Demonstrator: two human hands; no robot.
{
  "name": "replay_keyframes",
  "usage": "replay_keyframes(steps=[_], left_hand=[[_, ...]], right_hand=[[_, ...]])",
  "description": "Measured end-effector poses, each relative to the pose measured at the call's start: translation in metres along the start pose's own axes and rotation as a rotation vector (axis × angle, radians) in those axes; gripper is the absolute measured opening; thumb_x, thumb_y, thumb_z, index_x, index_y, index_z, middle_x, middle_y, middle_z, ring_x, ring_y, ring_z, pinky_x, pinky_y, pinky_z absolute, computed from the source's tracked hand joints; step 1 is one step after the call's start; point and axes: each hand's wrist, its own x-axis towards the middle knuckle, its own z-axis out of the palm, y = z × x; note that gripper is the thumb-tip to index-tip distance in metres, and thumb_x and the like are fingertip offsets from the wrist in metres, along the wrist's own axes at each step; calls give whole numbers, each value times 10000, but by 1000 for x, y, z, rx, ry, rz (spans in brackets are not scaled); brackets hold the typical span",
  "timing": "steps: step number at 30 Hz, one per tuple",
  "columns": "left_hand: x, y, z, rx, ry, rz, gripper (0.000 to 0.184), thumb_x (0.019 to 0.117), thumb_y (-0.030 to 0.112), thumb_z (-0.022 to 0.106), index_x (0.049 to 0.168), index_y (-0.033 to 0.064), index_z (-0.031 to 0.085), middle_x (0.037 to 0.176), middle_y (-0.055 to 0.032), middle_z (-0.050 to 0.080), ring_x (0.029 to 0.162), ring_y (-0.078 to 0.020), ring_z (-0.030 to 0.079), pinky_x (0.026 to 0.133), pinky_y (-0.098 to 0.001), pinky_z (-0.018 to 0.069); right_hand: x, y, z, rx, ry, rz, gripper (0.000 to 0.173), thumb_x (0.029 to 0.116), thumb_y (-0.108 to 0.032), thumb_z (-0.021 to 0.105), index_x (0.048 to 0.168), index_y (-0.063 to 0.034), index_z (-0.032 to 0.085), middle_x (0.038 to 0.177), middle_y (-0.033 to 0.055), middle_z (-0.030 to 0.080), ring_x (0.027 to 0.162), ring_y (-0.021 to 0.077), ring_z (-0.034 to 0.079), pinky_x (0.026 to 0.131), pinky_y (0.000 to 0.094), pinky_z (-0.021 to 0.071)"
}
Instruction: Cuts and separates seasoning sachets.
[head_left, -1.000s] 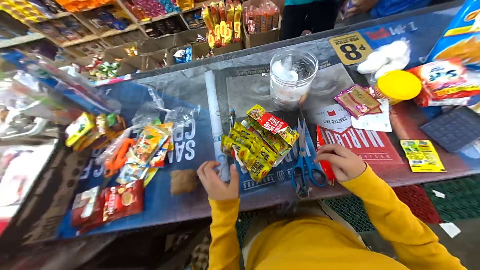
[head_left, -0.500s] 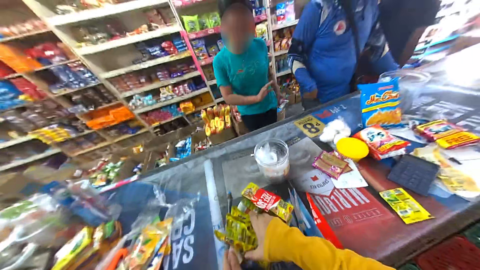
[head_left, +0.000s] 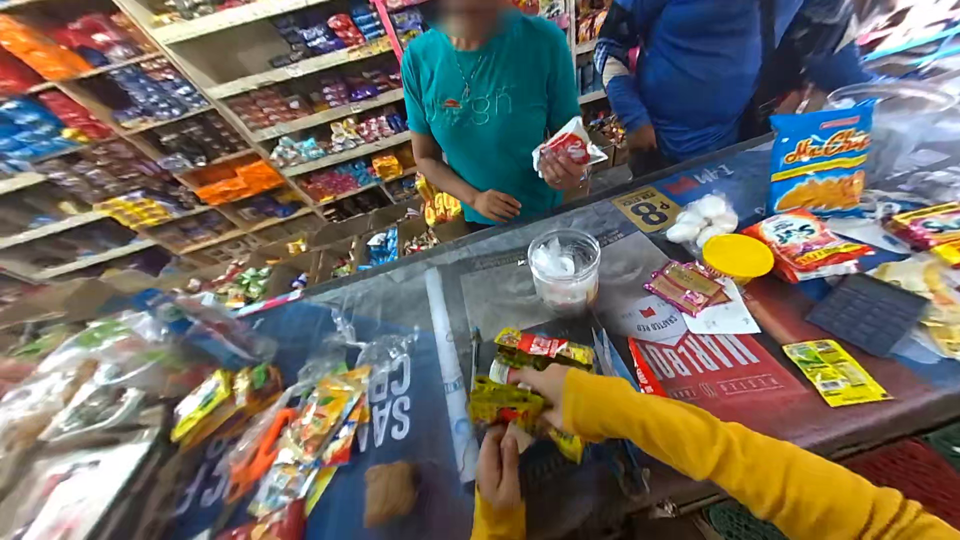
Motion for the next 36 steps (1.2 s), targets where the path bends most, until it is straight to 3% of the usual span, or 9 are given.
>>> replay_keyframes(steps=[2, 5, 9, 13, 18, 20, 23, 29, 36], left_hand=[[-3, 3, -4, -178, -149, -33, 450, 996, 478, 574, 1174, 65, 612, 1037, 148, 707, 1000, 125, 624, 890, -140, 527], [-2, 13, -25, -160, -378, -81, 833, 806, 750, 638, 1207, 20, 642, 1158, 0, 723, 1134, -26, 639, 990, -272, 529], [33, 26, -53, 133, -207, -6, 455, 1075, 271, 437, 929, -89, 675, 874, -67, 726, 858, -8, 679, 825, -219, 561], [85, 14, -7, 125, -463, 119, 312, 973, 9, 464, 1142, -162, 662, 1231, -257, 678, 1205, -279, 644, 1058, -415, 495], [94, -9, 49, 292, -876, 244, 366, 1018, 254, 561, 1282, 42, 701, 1377, -129, 654, 1273, -331, 623, 1039, -582, 473], [85, -12, 52, 337, -855, 272, 378, 999, 278, 599, 1280, 49, 706, 1375, -133, 654, 1254, -336, 638, 1009, -566, 515], [75, -14, 56, 422, -779, 335, 367, 960, 263, 630, 1250, 59, 727, 1363, -137, 661, 1226, -372, 652, 928, -572, 552], [67, -19, 59, 483, -735, 350, 391, 925, 297, 668, 1253, 94, 732, 1392, -125, 644, 1213, -388, 650, 857, -604, 548], [59, -15, 59, 523, -661, 406, 347, 930, 269, 671, 1250, 153, 736, 1390, -123, 644, 1265, -403, 601, 935, -638, 466]], right_hand=[[-19, -19, -13, -98, -70, 104, 620, 904, 24, 706, 1480, -62, 494, 1254, 332, 636, 1179, 526, 611, 1003, 678, 455], [-45, -27, -27, -212, -105, 136, 581, 951, 56, 610, 1499, -86, 481, 1288, 306, 635, 1202, 512, 607, 1011, 683, 441], [-69, -16, -36, -341, -72, 7, 476, 919, 103, 611, 1382, -5, 582, 1307, 277, 638, 1245, 484, 592, 1047, 651, 427], [-80, -1, -22, -413, 33, -119, 352, 926, 107, 579, 1255, 26, 675, 1230, 234, 700, 1241, 429, 621, 1078, 568, 443], [-101, 31, -5, -422, 255, -277, 252, 911, 116, 580, 1086, 46, 747, 1074, 212, 756, 1110, 418, 698, 1018, 545, 511], [-111, 43, 3, -397, 278, -279, 246, 937, 92, 564, 1094, 45, 747, 1079, 213, 755, 1119, 421, 696, 1012, 537, 521], [-113, 76, 31, -504, 655, -544, 159, 878, 30, 618, 888, -38, 761, 860, 123, 771, 911, 323, 765, 829, 433, 614], [-161, 99, 43, -595, 850, -565, 202, 1016, -70, 543, 964, -133, 728, 933, 36, 776, 1066, 207, 718, 1016, 320, 522], [-143, 106, 52, -437, 1170, -480, 143, 965, -30, 587, 908, -98, 699, 771, 58, 711, 931, 171, 737, 933, 297, 579]])
